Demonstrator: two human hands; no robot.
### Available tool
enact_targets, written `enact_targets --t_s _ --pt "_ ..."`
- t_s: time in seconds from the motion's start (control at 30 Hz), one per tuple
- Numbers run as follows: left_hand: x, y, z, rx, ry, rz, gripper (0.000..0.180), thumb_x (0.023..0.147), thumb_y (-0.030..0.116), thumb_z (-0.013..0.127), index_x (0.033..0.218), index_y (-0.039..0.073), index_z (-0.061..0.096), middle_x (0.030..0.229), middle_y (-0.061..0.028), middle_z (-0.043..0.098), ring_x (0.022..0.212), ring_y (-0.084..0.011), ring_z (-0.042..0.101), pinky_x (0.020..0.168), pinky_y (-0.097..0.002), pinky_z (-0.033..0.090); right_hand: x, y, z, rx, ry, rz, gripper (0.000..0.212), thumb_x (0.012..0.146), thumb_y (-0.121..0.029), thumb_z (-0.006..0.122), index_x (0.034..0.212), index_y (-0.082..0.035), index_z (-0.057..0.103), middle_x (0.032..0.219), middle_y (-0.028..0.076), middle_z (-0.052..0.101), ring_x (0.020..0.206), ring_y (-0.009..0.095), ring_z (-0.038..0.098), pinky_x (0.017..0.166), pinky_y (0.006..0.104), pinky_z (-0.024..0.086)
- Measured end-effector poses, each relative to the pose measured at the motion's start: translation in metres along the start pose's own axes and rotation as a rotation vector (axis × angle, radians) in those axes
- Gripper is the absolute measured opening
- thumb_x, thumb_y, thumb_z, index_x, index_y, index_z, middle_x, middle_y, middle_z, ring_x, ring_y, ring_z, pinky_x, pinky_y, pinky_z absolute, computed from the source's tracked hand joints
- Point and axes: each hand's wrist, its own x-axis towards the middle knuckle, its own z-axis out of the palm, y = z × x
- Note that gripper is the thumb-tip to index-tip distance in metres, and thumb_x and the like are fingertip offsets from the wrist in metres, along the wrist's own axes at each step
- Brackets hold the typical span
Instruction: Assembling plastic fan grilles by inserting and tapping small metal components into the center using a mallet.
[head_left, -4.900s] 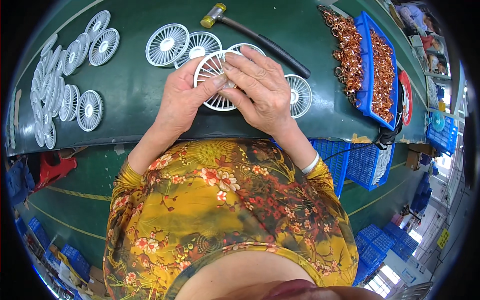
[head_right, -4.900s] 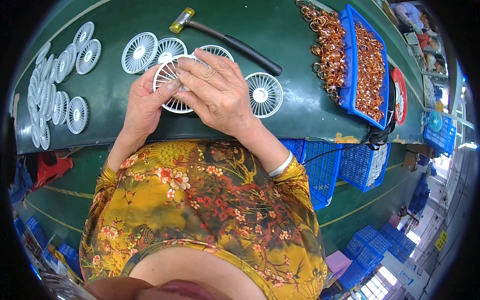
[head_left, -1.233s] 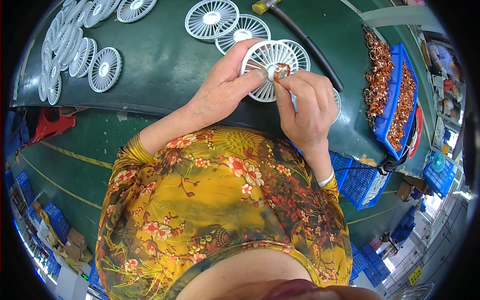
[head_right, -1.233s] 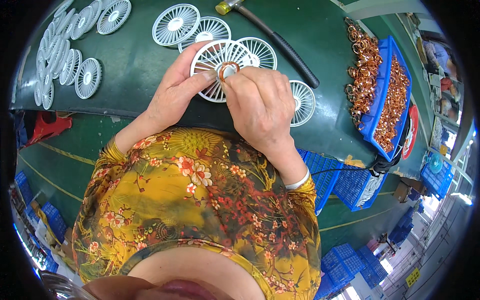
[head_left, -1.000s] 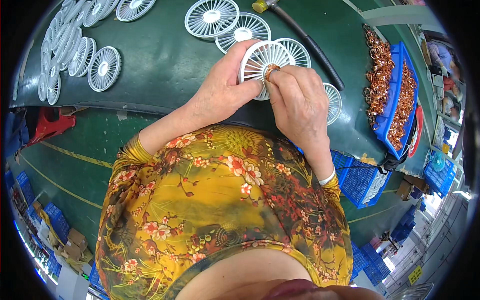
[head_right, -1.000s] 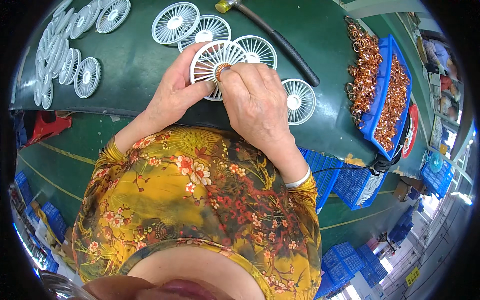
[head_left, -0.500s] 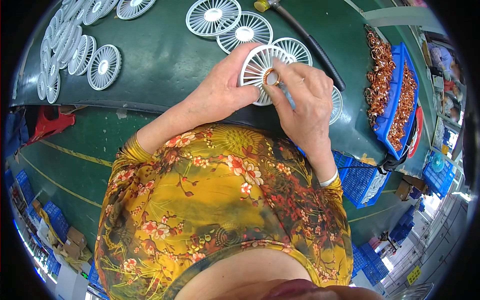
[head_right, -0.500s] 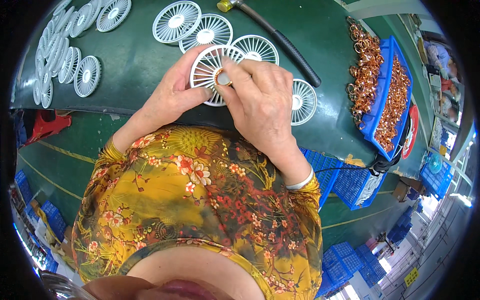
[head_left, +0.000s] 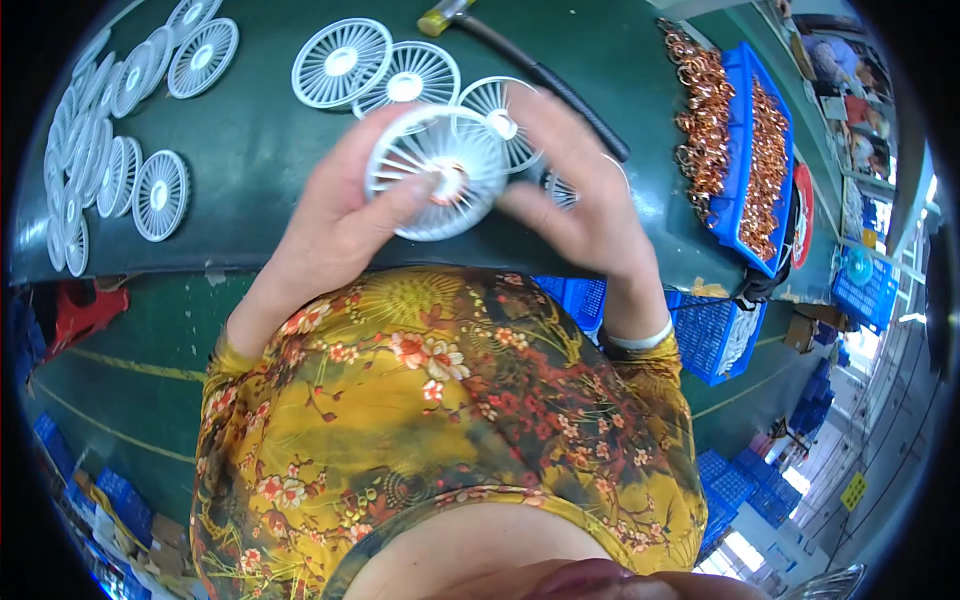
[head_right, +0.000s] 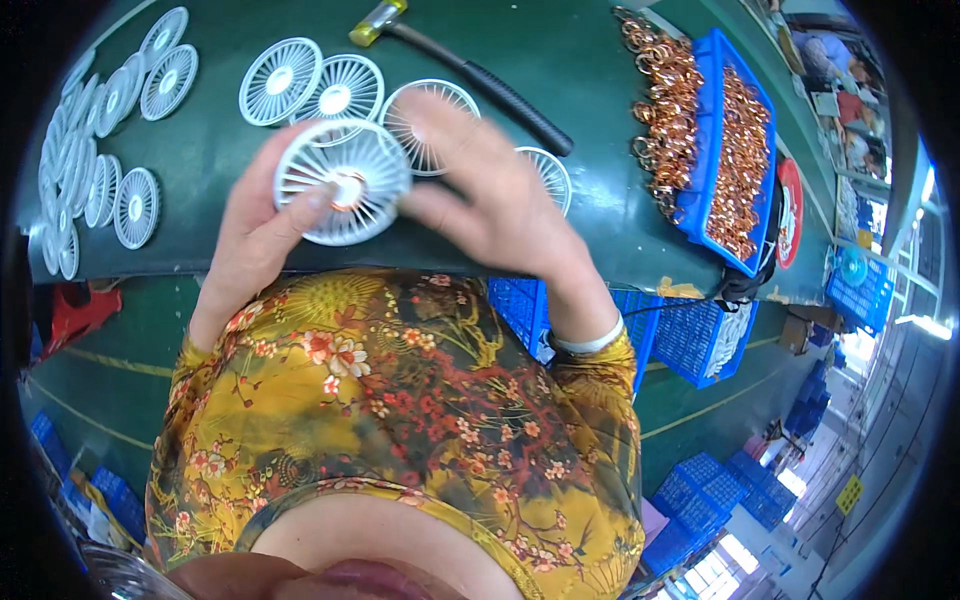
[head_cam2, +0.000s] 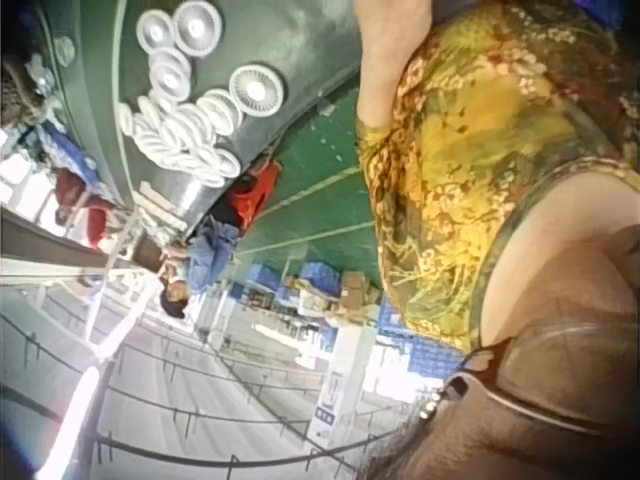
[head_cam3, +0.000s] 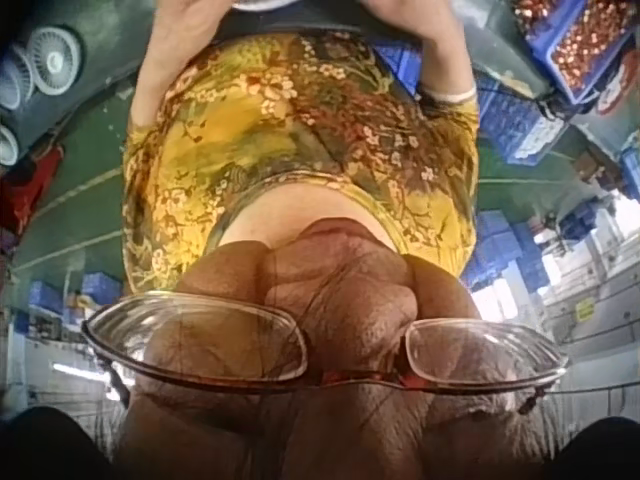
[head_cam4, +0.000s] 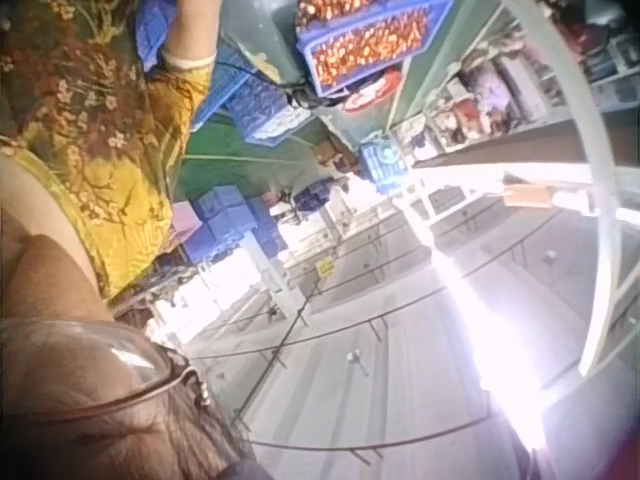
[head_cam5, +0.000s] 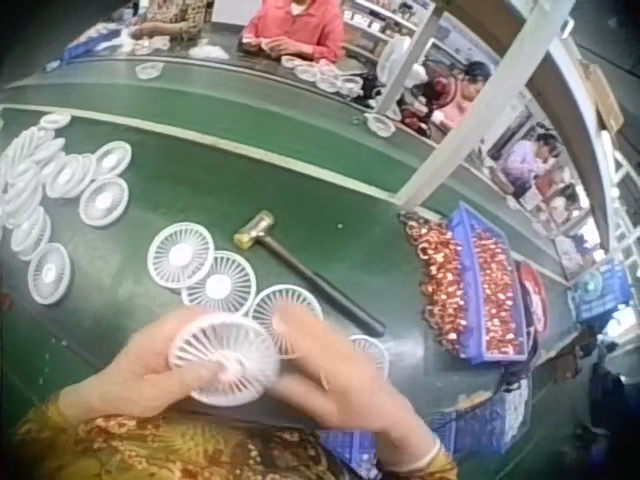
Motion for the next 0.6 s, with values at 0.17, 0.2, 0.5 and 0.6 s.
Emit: enact_targets --t_s 0.17,0.2,0.5,0.6 --pt "0.004 -0.028 -0.043 0.6 0.597 0.534 0.04 0.093 0.005 0.056 0.13 -0.003 0.043 0.112 -0.014 0.061 0.098 -0.0175 0.062 0.088 -0.03 0.048 -0.027 0.089 -0.06 -0.764 0.356 0.555 0.037 0.086 -0.025 0.064 0.114 -0.002 0.061 0.097 0.017 0.065 0.077 0.029 0.064 0.07 0.0396 0.052" --pt "0.005 -0.031 -0.052 0.716 0.67 0.568 0.038 0.093 0.005 0.055 0.128 -0.003 0.046 0.11 -0.0137 0.062 0.098 -0.0178 0.062 0.088 -0.0303 0.049 -0.041 0.114 -0.074 -0.908 0.364 0.566 0.032 0.087 -0.025 0.06 0.109 -0.001 0.062 0.095 0.02 0.065 0.08 0.034 0.064 0.073 0.0443 0.051" --pt "-0.016 -0.037 -0.088 1.24 0.534 0.419 0.052 0.082 0.028 0.067 0.128 0.009 0.051 0.136 -0.0204 0.045 0.127 -0.0399 0.039 0.105 -0.0544 0.028 -0.075 0.172 -0.109 -1.007 0.223 0.868 0.027 0.085 -0.034 0.059 0.083 -0.008 0.065 0.079 0.016 0.068 0.075 0.037 0.065 0.064 0.0479 0.05" --pt "-0.031 -0.029 -0.105 1.296 0.721 0.431 0.054 0.081 0.027 0.069 0.126 0.004 0.051 0.131 -0.0233 0.049 0.124 -0.0409 0.043 0.105 -0.0482 0.032 -0.074 0.164 -0.105 -0.97 0.281 0.86 0.028 0.086 -0.038 0.061 0.088 -0.011 0.07 0.08 0.012 0.069 0.072 0.032 0.066 0.063 0.0441 0.05"
